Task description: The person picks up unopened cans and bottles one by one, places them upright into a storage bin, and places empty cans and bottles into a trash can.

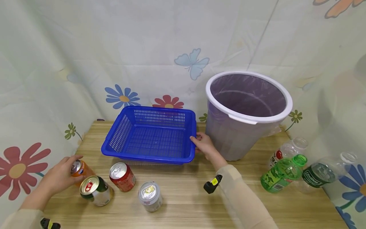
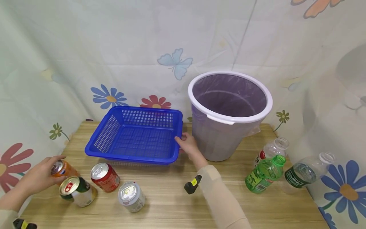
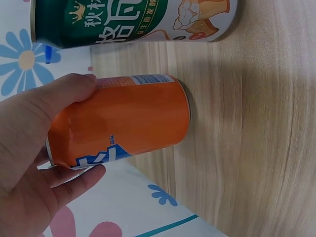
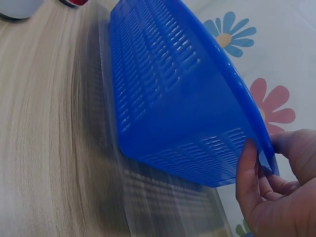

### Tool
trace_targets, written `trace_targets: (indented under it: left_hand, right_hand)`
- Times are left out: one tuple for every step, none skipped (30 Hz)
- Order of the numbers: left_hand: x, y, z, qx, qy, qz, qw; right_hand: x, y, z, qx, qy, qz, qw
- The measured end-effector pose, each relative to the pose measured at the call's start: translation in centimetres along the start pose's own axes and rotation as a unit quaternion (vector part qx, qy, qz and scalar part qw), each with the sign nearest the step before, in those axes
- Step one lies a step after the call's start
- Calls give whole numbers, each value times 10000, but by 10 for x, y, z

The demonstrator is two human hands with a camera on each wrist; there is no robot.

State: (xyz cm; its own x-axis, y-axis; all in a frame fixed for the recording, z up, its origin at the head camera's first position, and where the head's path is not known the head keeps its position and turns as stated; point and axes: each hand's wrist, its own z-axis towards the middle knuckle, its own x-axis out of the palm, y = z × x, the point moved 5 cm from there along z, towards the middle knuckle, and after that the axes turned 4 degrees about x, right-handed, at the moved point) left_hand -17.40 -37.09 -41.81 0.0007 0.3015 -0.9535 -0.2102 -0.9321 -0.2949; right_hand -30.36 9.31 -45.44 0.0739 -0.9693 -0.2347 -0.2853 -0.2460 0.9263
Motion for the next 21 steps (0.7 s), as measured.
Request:
trace_targets:
  left_hand:
    - [0,0,0,-1,9,5,10000]
    - [-1,0,1,1,7,14,10000]
    - [-1,0,1,6,7,28,10000]
    - [-2,0,2,13,7,34,10000]
    - [-2,1,2,20,12,46,10000]
    - [-2,1,2,25,10,68,10000]
    - [-2,1,3,37,3,98,9999]
    - [-3,2,3,49,-5,121,9999]
    - [-3,2,3,59,14,133,9999]
    - [-3,2,4,63,22,149,9999]
    - [-3,2,4,75,26,163,9998]
    - [-3,3,5,89,32,176,9998]
    - [-3,3,5,99,41,182,9998]
    - [-3,2,5,102,55,181,9998]
    - [-3,2,6,106,75,181,9998]
    - [-3,2,6,109,85,180,9997]
    - [-3,2,6,118,101,174,9997]
    - [-3,2,6,111,124,173,9997]
    - [-3,2,6,102,141,167,9997]
    - [-2,2,6,103,149,167,9997]
    - [-2,2,6,103,167,162,9997]
  right_hand:
    - [0,0,0,14,14,47,10000]
    - [0,0,1,39,19,86,10000]
    - [0,0,1,61,25,107,9999]
    - [0,0,1,95,26,134,9999]
    - [1,0,1,114,40,155,9998]
    - [1,0,1,133,49,164,9998]
    - [1,0,1,156,63,181,9997]
    - [1,0,1,200,68,186,9996]
    - [1,1,1,232,82,189,9995]
    - [1,1,1,260,93,197,9994]
    - [1,1,0,289,112,214,9993]
    - [1,1,0,315,124,234,9992]
    - [1,1,0,337,139,257,9990]
    - [1,1,0,357,150,279,9989]
    - [1,2,-1,365,176,317,9987]
    - [1,2,-1,368,200,353,9985]
    - [2,2,-1,383,219,399,9982]
    - [2,1,-1,391,235,425,9981]
    - [2,1,-1,389,259,441,9979]
    - [2,1,-1,384,273,453,9979]
    - [2,1,-1,384,294,473,9977]
